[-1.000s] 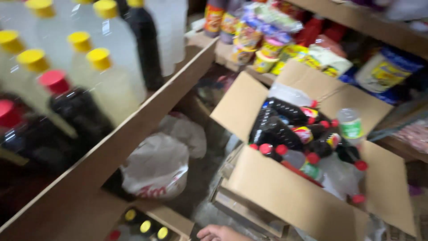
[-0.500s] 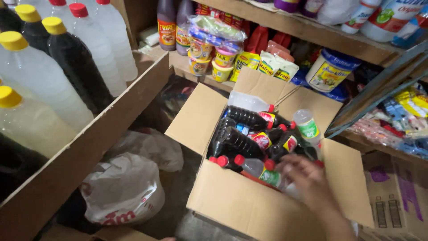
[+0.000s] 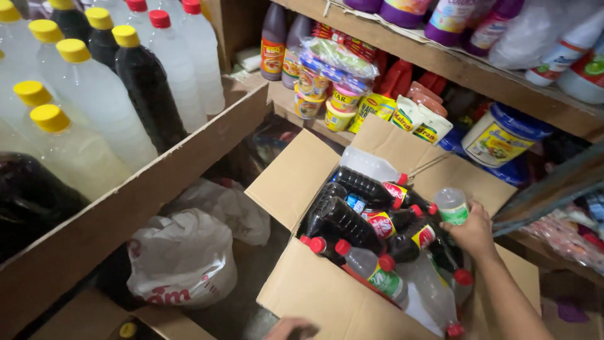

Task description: Organize bottles and cans in a storage area of a grocery store.

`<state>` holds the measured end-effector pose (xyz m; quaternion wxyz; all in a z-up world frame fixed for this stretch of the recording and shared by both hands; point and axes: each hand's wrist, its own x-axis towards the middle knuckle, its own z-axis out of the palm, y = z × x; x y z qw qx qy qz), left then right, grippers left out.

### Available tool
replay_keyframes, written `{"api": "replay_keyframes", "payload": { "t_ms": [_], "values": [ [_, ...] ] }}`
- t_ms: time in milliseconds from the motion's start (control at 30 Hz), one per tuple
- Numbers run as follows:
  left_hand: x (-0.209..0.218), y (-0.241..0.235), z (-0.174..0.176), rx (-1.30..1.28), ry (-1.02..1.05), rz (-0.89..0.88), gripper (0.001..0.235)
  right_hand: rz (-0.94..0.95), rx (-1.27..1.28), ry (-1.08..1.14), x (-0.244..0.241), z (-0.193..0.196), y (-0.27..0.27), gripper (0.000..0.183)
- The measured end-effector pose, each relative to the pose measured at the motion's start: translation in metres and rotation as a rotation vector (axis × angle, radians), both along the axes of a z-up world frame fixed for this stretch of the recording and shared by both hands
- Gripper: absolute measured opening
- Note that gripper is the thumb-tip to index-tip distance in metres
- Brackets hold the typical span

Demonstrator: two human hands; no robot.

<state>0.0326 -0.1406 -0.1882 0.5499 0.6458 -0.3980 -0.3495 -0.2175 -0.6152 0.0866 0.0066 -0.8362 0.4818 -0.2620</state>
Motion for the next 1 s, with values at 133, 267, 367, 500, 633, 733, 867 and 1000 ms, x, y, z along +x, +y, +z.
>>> {"api": "replay_keyframes", "payload": {
  "t_ms": [133, 267, 367, 500, 633, 733, 867, 1000],
  "values": [
    [-0.022, -0.037, 0.206, -0.038, -0.066, 0.010, 0.031, 0.012, 0.039, 0.082, 0.001, 0.002, -0.004, 0.086],
    [-0.034, -0.069, 0.284, -0.112, 0.044, -0.056, 0.027, 0.064, -0.006, -0.001, -0.014, 0.002, -0.004, 0.082],
    [-0.029, -0.084, 0.332, -0.103, 0.086, -0.114, 0.030, 0.059, -0.077, -0.016, -0.006, 0.037, 0.023, 0.089],
    [-0.028, -0.107, 0.338, -0.197, 0.104, -0.135, 0.027, 0.189, -0.199, -0.014, 0.028, 0.114, 0.095, 0.079],
    [-0.023, -0.114, 0.335, -0.128, 0.862, -0.223, 0.038, 0.522, -0.262, 0.086, 0.058, 0.159, 0.168, 0.073],
    [-0.015, -0.091, 0.346, -0.183, 1.311, -0.309, 0.054, 0.738, -0.330, 0.142, 0.083, 0.179, 0.228, 0.067],
    [-0.008, -0.047, 0.342, -0.322, 1.343, -0.357, 0.068, 1.078, -0.317, 0.260, 0.107, 0.179, 0.281, 0.074],
    [-0.008, -0.017, 0.258, -0.321, 1.038, -0.249, 0.059, 1.166, -0.387, 0.311, 0.117, 0.161, 0.294, 0.070]
  ]
}}
